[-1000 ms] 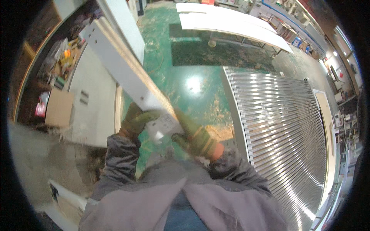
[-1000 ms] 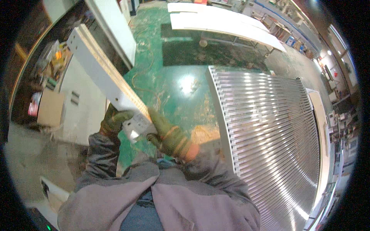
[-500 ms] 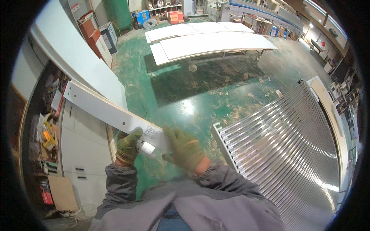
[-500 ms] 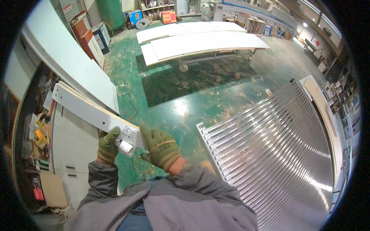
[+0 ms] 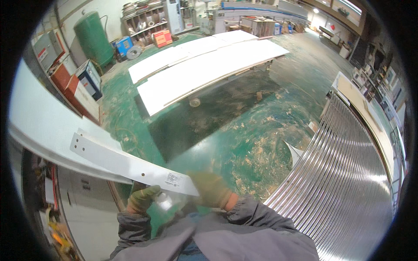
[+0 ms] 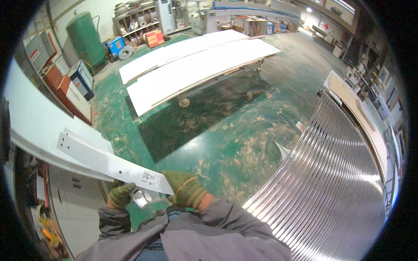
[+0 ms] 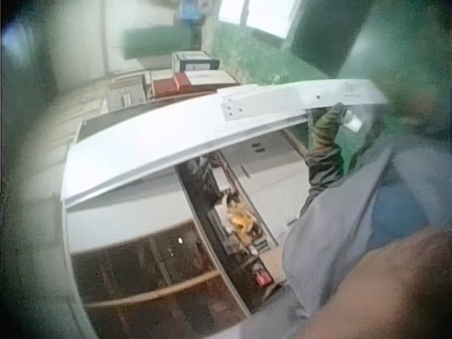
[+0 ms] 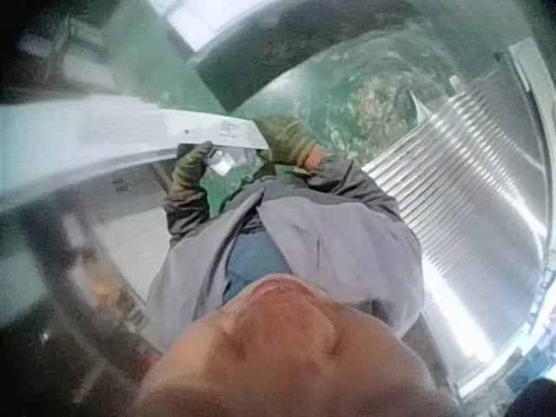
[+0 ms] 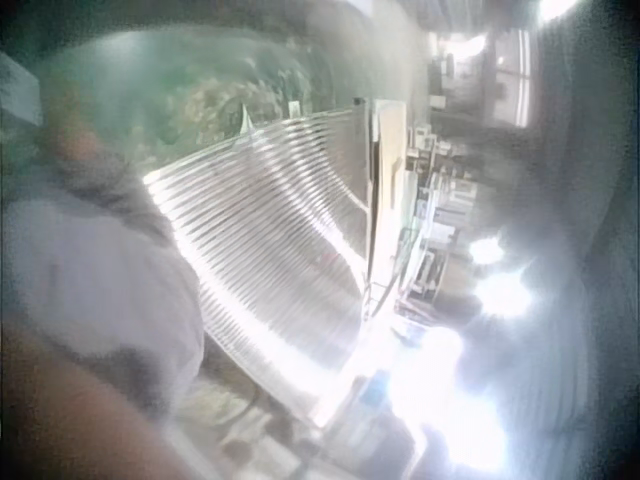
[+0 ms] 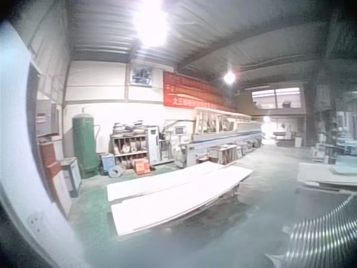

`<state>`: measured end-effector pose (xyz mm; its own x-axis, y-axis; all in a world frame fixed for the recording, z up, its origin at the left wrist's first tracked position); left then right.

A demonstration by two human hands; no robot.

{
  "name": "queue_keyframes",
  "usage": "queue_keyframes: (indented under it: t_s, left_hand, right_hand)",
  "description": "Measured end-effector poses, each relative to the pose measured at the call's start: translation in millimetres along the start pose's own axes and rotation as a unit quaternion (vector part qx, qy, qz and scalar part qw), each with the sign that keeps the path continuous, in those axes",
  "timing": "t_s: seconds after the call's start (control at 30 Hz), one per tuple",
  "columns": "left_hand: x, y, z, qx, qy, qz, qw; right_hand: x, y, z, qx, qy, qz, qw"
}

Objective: The person handles white rectangular panels and small white components in a workshop. They place panels on a conveyor, wipe surfaces, and position components along panel edges. The person moves between the conveyor and a workbench, handling multiple panels and components.

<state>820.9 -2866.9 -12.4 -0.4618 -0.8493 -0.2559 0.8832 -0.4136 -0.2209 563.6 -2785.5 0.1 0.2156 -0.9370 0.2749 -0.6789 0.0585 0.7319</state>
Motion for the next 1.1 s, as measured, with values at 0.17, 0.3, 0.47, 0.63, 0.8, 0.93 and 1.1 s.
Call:
queue_keyframes:
  t_s: [0.17,0.3,0.47,0.63,0.8,0.93,1.1]
  left_hand:
    - [120.0,-14.8,31.4,0.094,0.058,-0.123,0.986]
    - [211.2,-57.0,30.7,0.032,0.054,-0.189,0.98]
    - [324.0,-122.1,6.0,0.135,0.089,-0.276,0.947]
    - [454.9,-215.2,11.5,0.297,-0.157,-0.396,0.855]
    - [560.2,-292.4,29.1,0.311,0.034,-0.379,0.871]
    - [616.7,-359.6,52.7,0.162,0.134,-0.445,0.871]
    - [713.7,-427.4,56.1,0.108,0.15,-0.544,0.819]
  right_hand:
    - [51.4,23.0,65.2,-0.049,-0.103,0.016,0.993]
    - [77.6,51.3,104.6,-0.112,-0.191,0.051,0.974]
    - [96.8,80.5,179.9,-0.126,-0.227,0.16,0.952]
    - [112.8,119.9,319.7,-0.082,-0.283,0.172,0.94]
    - [130.9,217.3,457.7,-0.087,-0.298,0.18,0.933]
    - [135.0,301.8,543.0,-0.115,-0.368,0.135,0.913]
    - [148.9,374.5,652.7,-0.142,-0.392,0.107,0.902]
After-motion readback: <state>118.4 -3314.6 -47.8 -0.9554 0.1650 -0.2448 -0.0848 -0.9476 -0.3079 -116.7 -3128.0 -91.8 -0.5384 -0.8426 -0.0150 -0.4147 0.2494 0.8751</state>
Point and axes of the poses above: each hand's wrist, its own x-axis towards the middle knuckle, its own y-axis out of the back of the hand, z = x × y, the point moved 4 cm from there along x, towards the middle knuckle, and after that the axes turned 3 degrees about x, right-handed, at the moved point
